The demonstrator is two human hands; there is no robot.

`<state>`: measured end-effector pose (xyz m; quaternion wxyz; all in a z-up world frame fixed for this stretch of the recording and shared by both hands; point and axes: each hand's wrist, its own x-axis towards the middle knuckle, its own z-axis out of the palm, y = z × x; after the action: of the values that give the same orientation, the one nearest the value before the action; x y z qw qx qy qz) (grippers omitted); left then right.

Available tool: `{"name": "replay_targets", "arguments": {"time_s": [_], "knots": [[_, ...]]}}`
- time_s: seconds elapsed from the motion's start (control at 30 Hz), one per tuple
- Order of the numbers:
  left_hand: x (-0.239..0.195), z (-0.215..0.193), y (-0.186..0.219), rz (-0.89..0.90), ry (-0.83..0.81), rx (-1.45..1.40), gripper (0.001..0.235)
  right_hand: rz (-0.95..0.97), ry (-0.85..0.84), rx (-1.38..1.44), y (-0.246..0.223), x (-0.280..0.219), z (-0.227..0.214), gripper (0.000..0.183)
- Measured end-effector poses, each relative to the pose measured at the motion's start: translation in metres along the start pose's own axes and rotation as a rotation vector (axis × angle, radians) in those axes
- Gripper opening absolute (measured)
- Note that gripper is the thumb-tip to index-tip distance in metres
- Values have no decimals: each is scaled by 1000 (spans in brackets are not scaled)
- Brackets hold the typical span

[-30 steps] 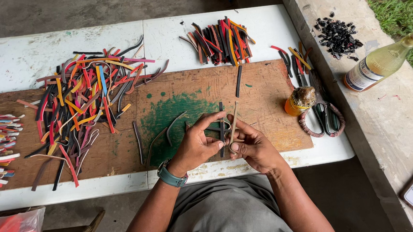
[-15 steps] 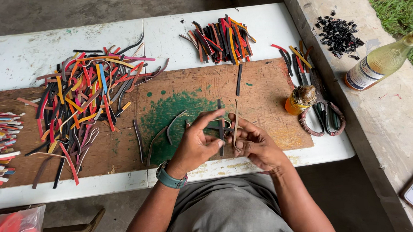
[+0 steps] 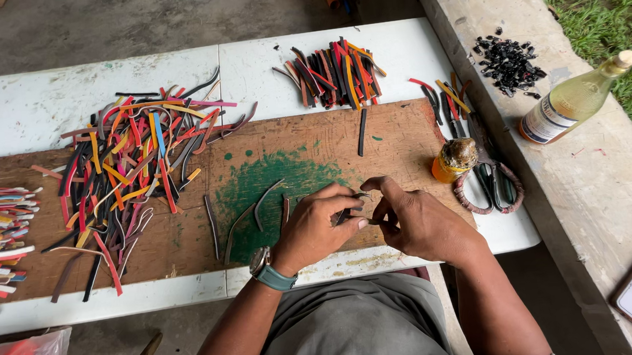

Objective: The person repeatedly picks up pairs of colored rubber strips, aligns them, and places them on a wooden board. They handle multiple strip pairs one at a time, occasionally adjusting their position before setting them down.

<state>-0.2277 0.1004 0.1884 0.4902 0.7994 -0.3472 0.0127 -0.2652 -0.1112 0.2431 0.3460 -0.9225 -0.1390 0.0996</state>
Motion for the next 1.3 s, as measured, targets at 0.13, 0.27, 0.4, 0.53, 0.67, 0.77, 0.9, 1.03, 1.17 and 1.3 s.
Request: {"name": "replay_targets", "arguments": {"time_s": [0.13, 0.27, 0.4, 0.53, 0.67, 0.77, 0.9, 1.03, 1.17, 1.3], "knots": [[1, 16, -3, -27, -58, -7, 22, 11, 1, 20, 3, -2, -6, 64], [-6, 27, -13, -27, 14, -51, 14, -46, 162, 142, 23, 1, 5, 59], [-8, 28, -19, -133, 224, -188, 18, -232, 263, 653, 47, 12, 38, 47], [-14, 22, -18, -155, 351, -235, 22, -128, 204, 735, 64, 24, 73, 45], [-20, 16, -20, -160, 371, -52, 23, -76, 162, 791, 70, 36, 96, 44], [-13, 11, -30, -137, 457, -84, 23, -16, 159, 761, 73, 36, 102, 33], [-10, 4, -46, -157, 474, -147, 24, 101, 42, 907, 76, 23, 110, 30], [-8, 5, -54, -203, 388, -228, 26, 97, 36, 1156, 77, 17, 116, 29], [-4, 3, -55, -218, 361, -218, 27, 103, 46, 1207, 80, 21, 114, 36], [-3, 2, -53, -235, 338, -230, 27, 101, 27, 1285, 86, 29, 120, 29]]}}
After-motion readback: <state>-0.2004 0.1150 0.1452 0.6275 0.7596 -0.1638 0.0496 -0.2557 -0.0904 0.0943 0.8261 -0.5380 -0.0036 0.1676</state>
